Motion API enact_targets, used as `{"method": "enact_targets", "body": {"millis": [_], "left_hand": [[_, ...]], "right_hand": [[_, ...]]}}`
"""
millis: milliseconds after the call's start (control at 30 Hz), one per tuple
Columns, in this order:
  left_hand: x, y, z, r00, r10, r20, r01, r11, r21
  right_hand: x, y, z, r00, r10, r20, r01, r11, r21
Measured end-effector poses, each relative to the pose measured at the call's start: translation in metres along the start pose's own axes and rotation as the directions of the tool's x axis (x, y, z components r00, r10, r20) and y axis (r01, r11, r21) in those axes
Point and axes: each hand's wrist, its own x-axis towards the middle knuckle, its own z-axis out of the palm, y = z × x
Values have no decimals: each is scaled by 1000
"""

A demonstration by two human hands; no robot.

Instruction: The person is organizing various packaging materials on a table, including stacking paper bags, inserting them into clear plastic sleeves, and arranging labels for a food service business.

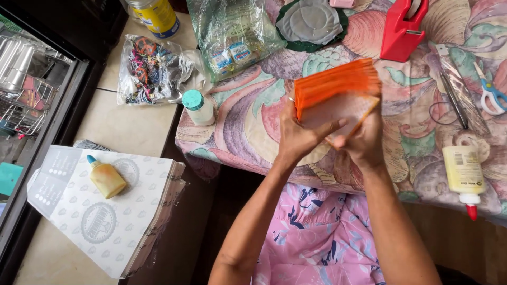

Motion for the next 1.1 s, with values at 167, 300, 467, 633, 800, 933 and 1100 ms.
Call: {"method": "enact_targets", "body": {"millis": [167,300,467,633,800,933,1100], "left_hand": [[7,14,-14,993,113,30,-105,975,-195],[-2,-54,7,999,14,38,-8,988,-156],[-7,-26,9,999,24,21,-18,976,-218],[-2,-16,6,1000,-7,-2,7,947,-320],[12,0,-31,975,-166,148,207,917,-341],[19,22,-60,903,-415,114,430,865,-257],[18,24,-127,876,421,-234,-241,804,544]], "right_hand": [[-6,36,-28,1000,0,18,0,1000,8],[-23,78,-34,997,80,19,-81,996,32],[-21,58,-21,995,90,-32,-92,994,-59],[-14,23,-8,996,86,-8,-86,989,-118],[2,-16,-10,910,407,82,-374,889,-265],[16,-4,8,850,512,124,-505,859,-82],[19,56,-8,740,671,50,-673,739,34]]}}
